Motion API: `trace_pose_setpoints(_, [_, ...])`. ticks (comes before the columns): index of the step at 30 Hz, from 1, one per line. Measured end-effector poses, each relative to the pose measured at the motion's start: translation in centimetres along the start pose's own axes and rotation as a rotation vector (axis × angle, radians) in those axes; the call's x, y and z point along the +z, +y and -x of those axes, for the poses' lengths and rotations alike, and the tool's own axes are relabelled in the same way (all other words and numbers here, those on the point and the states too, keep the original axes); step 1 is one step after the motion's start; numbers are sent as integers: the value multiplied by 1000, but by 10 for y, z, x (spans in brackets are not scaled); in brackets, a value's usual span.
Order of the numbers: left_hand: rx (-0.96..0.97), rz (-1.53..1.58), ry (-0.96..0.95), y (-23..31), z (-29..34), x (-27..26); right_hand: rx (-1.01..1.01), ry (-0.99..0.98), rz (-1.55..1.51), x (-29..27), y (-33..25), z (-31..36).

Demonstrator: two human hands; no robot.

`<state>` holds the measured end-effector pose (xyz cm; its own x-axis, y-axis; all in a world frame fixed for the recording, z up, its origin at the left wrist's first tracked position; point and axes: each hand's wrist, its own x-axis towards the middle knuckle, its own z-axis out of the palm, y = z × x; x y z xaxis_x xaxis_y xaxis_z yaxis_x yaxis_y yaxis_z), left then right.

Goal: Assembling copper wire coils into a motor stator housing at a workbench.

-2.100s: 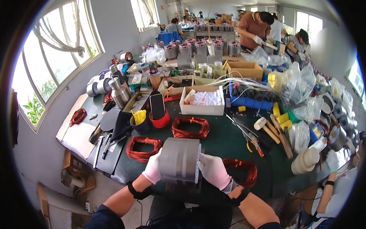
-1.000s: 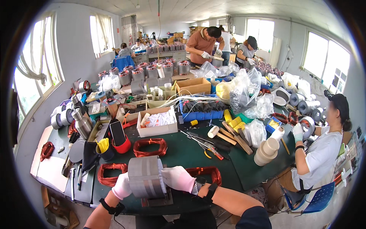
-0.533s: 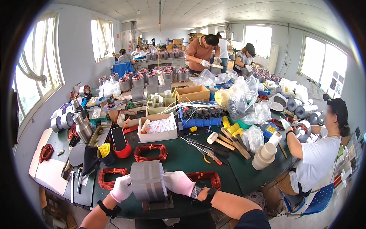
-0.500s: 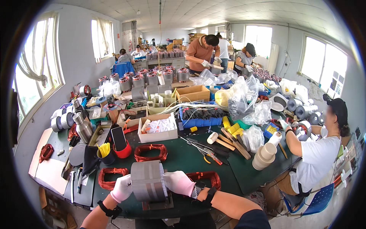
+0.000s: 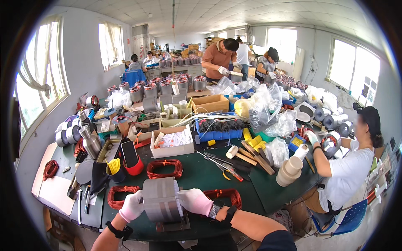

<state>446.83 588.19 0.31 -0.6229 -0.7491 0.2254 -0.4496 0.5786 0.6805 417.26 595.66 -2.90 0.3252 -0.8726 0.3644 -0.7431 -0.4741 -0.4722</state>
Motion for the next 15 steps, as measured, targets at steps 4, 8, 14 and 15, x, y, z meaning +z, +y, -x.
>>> trace_pose_setpoints(4, [-113, 26, -26, 5, -3, -3, 11, -5, 6, 3, 3, 1])
trace_pose_setpoints(8, [-180, 135, 31, 14, -1, 8, 30, 4, -19, 4, 5, 2])
trace_pose_setpoints(14, [-328, 770, 137, 1, 11, 20, -9, 37, -58, 5, 5, 2])
trace_pose_setpoints(15, [-341, 799, 132, -2, 13, 20, -20, 50, -66, 5, 5, 2])
